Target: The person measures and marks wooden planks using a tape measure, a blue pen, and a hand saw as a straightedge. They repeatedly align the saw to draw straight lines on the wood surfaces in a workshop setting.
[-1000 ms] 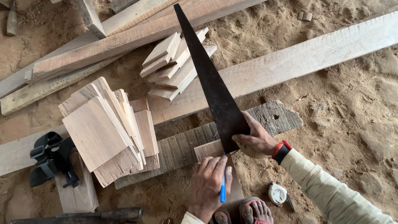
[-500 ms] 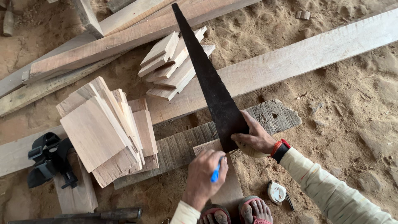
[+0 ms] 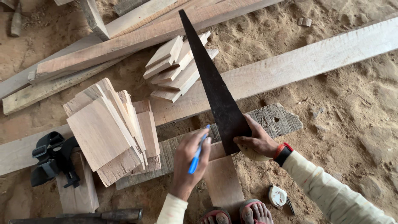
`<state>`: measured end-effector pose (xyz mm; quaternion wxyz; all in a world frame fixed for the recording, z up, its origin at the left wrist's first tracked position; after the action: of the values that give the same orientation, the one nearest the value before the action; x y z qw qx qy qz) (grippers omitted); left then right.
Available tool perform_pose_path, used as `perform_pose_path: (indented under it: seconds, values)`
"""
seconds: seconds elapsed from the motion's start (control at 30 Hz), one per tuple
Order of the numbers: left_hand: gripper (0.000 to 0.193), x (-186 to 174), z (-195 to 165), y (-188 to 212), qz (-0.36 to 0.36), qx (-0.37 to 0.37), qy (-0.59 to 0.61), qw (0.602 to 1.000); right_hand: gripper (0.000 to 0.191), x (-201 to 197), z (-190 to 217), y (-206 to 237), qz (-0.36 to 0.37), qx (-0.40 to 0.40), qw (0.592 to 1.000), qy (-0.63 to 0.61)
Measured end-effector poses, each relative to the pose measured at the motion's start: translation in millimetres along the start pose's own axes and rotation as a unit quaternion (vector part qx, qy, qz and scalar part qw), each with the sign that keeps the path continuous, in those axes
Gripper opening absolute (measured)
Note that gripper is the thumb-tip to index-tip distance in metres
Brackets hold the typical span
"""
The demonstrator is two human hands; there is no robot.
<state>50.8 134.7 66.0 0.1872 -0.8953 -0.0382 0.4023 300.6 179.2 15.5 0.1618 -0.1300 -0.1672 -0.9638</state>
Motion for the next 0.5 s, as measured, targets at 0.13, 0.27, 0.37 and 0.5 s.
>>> perform_pose_path:
  seconds: [0.13,0.27,0.37,0.5]
  values:
    - [0.031,-25,10,25,-0.005,-0.099,-0.001,0.995,0.070,8,8,4,-0.030,-0.024,0.999,0.026]
    - [0.028,-35,26,58,-0.077,-0.081,-0.028,0.993,0.061,26,12,3,-0.062,-0.058,0.990,0.115]
    - [0.029,-25,33,80,-0.081,-0.165,0.005,0.983,0.063,46,7,0,-0.052,-0.088,0.988,0.112]
    - [0.031,-12,33,102,-0.055,-0.219,0.023,0.974,0.068,67,-5,1,-0.028,-0.145,0.980,0.137]
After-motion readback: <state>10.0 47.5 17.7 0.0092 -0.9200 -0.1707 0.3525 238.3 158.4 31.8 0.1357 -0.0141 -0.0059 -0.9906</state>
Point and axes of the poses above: each hand's wrist, its own y-axis away from the middle knuckle, its own x-axis out of the palm, z = x × y, the point moved 1 cm from there along -y, towards the middle knuckle, and after that the axes turned 15 degrees about -y, right-handed, at the moved point
